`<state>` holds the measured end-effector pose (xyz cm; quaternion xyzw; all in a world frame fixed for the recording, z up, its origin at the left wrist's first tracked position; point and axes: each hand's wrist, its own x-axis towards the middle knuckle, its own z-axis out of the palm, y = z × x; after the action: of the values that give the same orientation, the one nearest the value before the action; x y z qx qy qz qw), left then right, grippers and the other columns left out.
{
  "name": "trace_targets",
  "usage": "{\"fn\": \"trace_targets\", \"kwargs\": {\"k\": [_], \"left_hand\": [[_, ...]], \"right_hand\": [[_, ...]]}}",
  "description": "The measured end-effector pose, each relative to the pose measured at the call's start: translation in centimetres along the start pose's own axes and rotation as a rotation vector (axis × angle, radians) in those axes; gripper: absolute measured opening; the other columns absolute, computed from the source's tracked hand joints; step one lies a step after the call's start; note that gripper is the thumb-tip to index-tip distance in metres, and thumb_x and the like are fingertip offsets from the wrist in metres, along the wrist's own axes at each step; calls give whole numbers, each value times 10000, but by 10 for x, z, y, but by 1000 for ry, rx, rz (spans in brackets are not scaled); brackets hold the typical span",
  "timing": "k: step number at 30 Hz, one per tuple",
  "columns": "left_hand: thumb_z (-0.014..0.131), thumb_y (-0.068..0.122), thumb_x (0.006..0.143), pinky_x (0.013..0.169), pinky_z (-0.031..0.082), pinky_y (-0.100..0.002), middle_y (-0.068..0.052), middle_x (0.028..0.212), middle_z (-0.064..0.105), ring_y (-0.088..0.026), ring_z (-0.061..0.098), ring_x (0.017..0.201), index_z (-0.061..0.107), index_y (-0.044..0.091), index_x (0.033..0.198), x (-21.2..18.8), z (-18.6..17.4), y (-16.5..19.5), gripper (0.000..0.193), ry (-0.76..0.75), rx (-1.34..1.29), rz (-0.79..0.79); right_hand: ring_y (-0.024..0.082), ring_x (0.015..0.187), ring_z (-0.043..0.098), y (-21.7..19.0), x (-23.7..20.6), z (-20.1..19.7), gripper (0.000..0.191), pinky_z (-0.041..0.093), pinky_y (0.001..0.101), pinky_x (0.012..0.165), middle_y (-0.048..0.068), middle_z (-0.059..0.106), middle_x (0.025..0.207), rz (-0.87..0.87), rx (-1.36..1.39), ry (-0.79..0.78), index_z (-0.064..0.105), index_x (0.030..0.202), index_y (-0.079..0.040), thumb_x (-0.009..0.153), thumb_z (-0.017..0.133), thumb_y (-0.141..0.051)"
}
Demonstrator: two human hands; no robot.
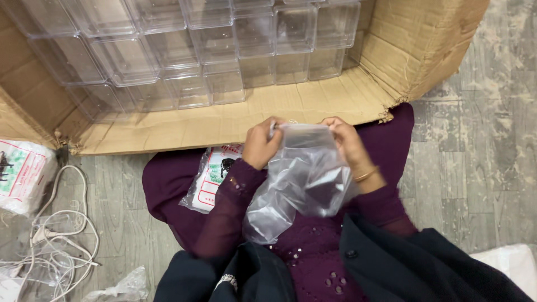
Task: The person sits on the floor and opens clear plastic bags, removing clear plastic boxes from them. They stack the boxes into a large cardboard box, handle individual boxes to fit them together, and place other items into plastic bags.
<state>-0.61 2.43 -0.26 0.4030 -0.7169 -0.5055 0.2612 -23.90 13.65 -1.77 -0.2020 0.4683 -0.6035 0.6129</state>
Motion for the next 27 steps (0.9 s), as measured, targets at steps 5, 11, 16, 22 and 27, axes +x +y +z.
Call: {"fn": "trace_targets", "kwargs": {"k": [5, 11, 16, 22, 27], "left_hand": [[553, 100, 995, 803, 579, -328, -118, 958, 765, -203, 761, 867, 719, 52, 1086, 32, 12, 43, 195, -37, -220, 274], [632, 113, 1021, 768, 574, -303, -81, 900, 756, -154, 726, 800, 713, 44, 1115, 42, 23, 43, 141, -328, -187, 145], [565, -17, 942, 937, 541, -292, -19, 1022, 783, -125, 721, 1024, 689, 72, 1233, 30, -51, -33, 328, -243, -60, 206], [746, 131, 955, 759, 466, -256, -49, 1107, 718, -99, 538, 877, 590, 69, 1255, 34, -178, -140, 344, 721, -344, -65], [740, 253, 989, 725, 521, -334, -84, 918, 674, -204, 668, 874, 580, -70, 1016, 71, -225, -150, 362, 802, -614, -65]], "right_hand": [[157, 987, 660, -35, -32, 33, 489, 546, 282, 852, 95, 703, 1122, 128, 123, -363, 605, 1339, 62, 982, 624, -271], [194, 1056, 688, -24, -48, 36, 386, 574, 341, 955, 117, 703, 1183, 8, 54, -64, 591, 1338, 7, 1003, 594, -184], [197, 1062, 651, -44, -74, -103, 339, 581, 344, 920, 103, 655, 1239, -611, -975, 372, 563, 1345, -13, 1146, 442, -258], [231, 1009, 682, -65, -84, -267, 223, 625, 414, 855, 63, 658, 1100, -637, -144, 1288, 592, 1138, -79, 962, 633, -210], [218, 827, 663, -37, -28, -276, 206, 583, 436, 643, 40, 681, 948, -246, 147, 1362, 602, 1055, -100, 860, 610, -168]]}}
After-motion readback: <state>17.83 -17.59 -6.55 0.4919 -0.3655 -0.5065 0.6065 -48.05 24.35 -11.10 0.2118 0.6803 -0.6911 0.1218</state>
